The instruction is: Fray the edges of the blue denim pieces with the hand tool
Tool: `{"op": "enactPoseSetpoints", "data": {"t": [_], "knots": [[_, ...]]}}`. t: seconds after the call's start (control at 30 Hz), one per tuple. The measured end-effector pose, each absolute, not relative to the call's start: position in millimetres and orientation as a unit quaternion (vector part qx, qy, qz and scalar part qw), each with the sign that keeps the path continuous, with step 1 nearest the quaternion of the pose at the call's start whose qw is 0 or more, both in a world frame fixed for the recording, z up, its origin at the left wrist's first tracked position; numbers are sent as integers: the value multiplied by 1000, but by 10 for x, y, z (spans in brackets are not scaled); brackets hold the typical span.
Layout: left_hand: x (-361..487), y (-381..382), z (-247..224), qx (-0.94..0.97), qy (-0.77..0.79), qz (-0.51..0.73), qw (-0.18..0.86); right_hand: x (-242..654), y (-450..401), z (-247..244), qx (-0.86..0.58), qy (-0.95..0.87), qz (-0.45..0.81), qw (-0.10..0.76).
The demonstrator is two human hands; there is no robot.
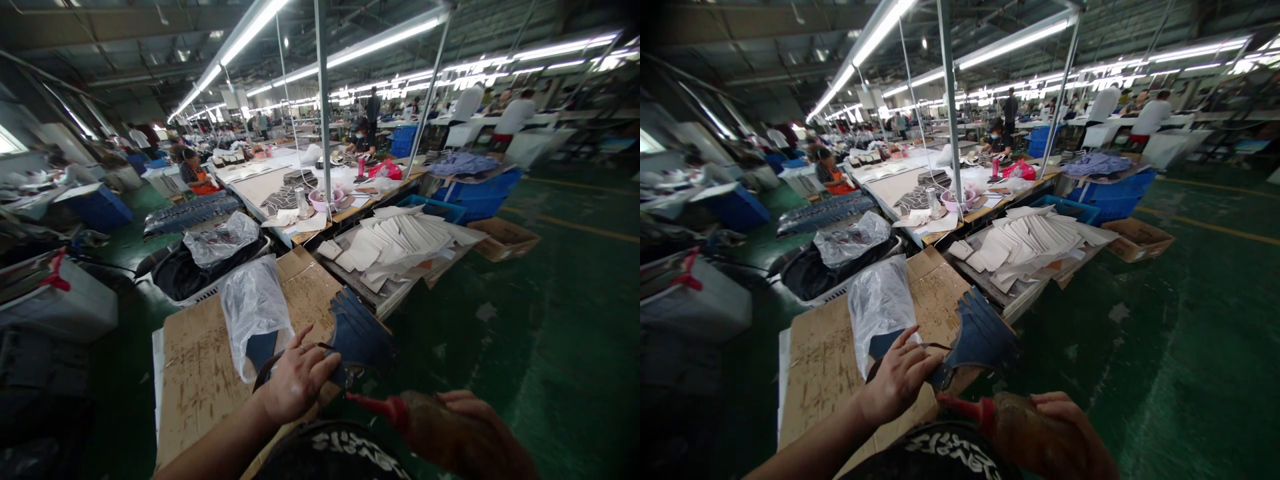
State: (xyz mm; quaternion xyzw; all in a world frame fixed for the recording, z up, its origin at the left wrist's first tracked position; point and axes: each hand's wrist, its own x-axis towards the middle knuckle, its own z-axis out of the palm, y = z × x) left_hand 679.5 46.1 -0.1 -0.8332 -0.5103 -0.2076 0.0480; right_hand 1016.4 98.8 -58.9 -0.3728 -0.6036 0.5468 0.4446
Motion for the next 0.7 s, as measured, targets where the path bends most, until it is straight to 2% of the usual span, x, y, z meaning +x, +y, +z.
{"op": "enactPoseSetpoints", "data": {"t": [0.1, 0.17, 0.27, 0.37, 0.53, 0.7], "knots": [[6796, 454, -66, -825, -500, -252, 76, 10131, 1012, -617, -395, -640, 507, 420], [6804, 448, -98, -823, -491, -272, 91, 10079, 1003, -598, -431, -615, 496, 435], [6824, 437, -107, -822, -491, -270, 99, 9993, 985, -554, -469, -565, 506, 452], [6841, 428, -91, -819, -500, -263, 95, 9970, 992, -590, -468, -579, 510, 431], [6829, 416, -110, -818, -508, -256, 87, 10010, 930, -771, -422, -584, 579, 381], [6817, 408, -142, -816, -509, -260, 84, 9969, 861, -805, -408, -511, 650, 386]]}}
